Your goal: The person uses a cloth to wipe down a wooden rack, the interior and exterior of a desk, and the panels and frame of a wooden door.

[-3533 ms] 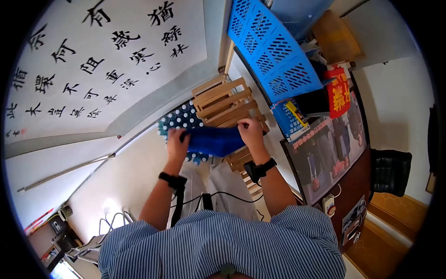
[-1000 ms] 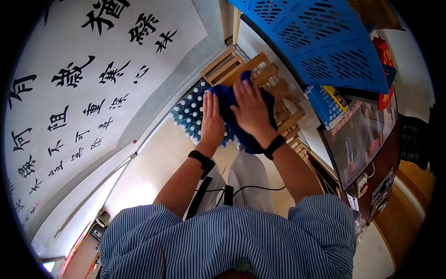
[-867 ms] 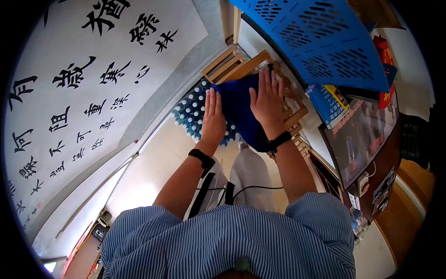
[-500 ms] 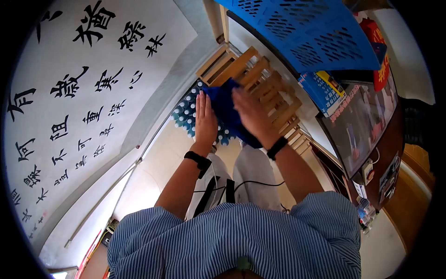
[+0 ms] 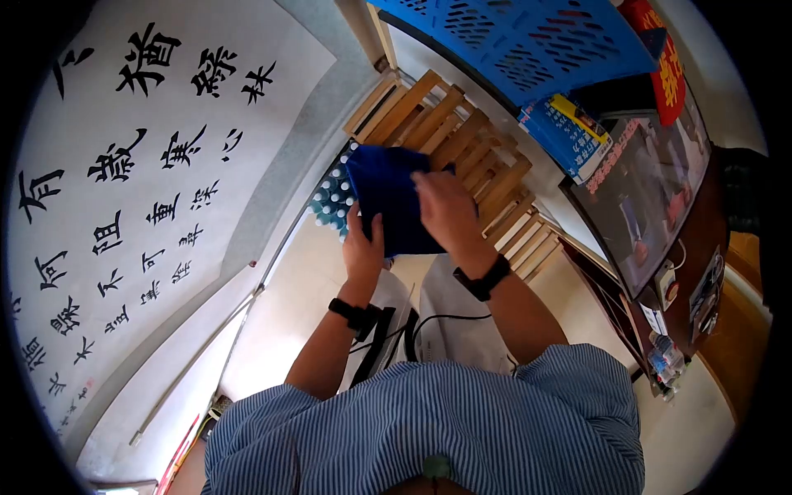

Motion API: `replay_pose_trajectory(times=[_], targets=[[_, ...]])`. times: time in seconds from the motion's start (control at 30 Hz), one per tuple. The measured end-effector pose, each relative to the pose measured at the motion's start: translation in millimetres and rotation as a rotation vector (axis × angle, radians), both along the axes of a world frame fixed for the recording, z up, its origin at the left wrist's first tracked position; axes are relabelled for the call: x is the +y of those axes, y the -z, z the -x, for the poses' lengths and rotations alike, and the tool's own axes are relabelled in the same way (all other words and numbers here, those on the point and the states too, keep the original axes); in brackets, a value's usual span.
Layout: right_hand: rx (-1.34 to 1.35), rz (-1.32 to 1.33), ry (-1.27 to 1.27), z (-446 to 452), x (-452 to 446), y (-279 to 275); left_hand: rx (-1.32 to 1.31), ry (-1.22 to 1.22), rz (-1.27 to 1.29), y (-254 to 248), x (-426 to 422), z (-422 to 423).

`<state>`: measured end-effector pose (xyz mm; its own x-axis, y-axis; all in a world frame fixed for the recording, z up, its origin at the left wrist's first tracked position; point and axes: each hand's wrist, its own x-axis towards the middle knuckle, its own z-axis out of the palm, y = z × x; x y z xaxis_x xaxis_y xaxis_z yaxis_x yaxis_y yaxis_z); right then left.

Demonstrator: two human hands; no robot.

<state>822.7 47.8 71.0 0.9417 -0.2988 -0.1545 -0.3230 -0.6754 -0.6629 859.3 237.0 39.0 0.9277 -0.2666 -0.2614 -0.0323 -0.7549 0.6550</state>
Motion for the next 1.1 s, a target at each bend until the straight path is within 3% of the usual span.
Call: replay_pose_trajectory(times=[0.07, 0.13, 0.23, 0.27, 0.33, 0.4, 0.47, 0.57, 0.6, 0.63, 0.67, 0.73, 0.83, 0.93, 1.03, 1.1], targets=[[-0.055, -0.026, 0.346, 8, -16, -19, -0.064, 0.043, 0.106, -32, -16, 1], [-0.157, 0.296, 0.363, 3, -44, -25, -0.214, 0.144, 0.11, -46, -31, 0], [-0.17, 0.648, 0.318, -15, -61, -7, 0.034, 0.232, -0.118, -42, -35, -1], [-0.152, 0.742, 0.291, -19, -58, 3, -0.104, 0.184, -0.019, -41, -32, 1], [-0.123, 0.504, 0.217, -18, -40, 25, -0.378, 0.085, 0.179, -37, -19, 3], [-0.127, 0.36, 0.154, -5, -24, 36, -0.312, -0.149, 0.292, -42, 1, -10], [-0.172, 0.324, 0.089, 13, -10, 33, -0.35, -0.241, 0.221, -64, 2, -21], [-0.222, 0.351, 0.294, 24, -10, 23, -0.681, 0.168, 0.181, -61, 16, -10], [-0.217, 0.361, 0.363, 27, -11, 21, -0.633, 0.405, 0.08, -55, 29, -1], [-0.222, 0.372, 0.437, 28, -13, 21, -0.508, 0.538, 0.144, -54, 25, 9], [-0.195, 0.3, 0.454, 29, -16, 22, -0.241, 0.605, 0.033, -54, 19, 22], [-0.144, 0.155, 0.484, 26, -24, 31, 0.046, 0.629, 0.102, -37, 12, 41], [0.08, 0.134, 0.368, 21, -28, 54, 0.084, 0.594, 0.191, -35, 1, 42], [-0.116, -0.027, 0.357, 20, -51, 63, 0.022, 0.445, 0.227, -53, -13, 27], [-0.187, -0.163, 0.633, 10, -60, 14, -0.176, 0.261, 0.269, -67, -23, 10], [0.0, 0.04, 0.549, 7, -54, 17, -0.253, 0.303, 0.3, -67, -19, 9]])
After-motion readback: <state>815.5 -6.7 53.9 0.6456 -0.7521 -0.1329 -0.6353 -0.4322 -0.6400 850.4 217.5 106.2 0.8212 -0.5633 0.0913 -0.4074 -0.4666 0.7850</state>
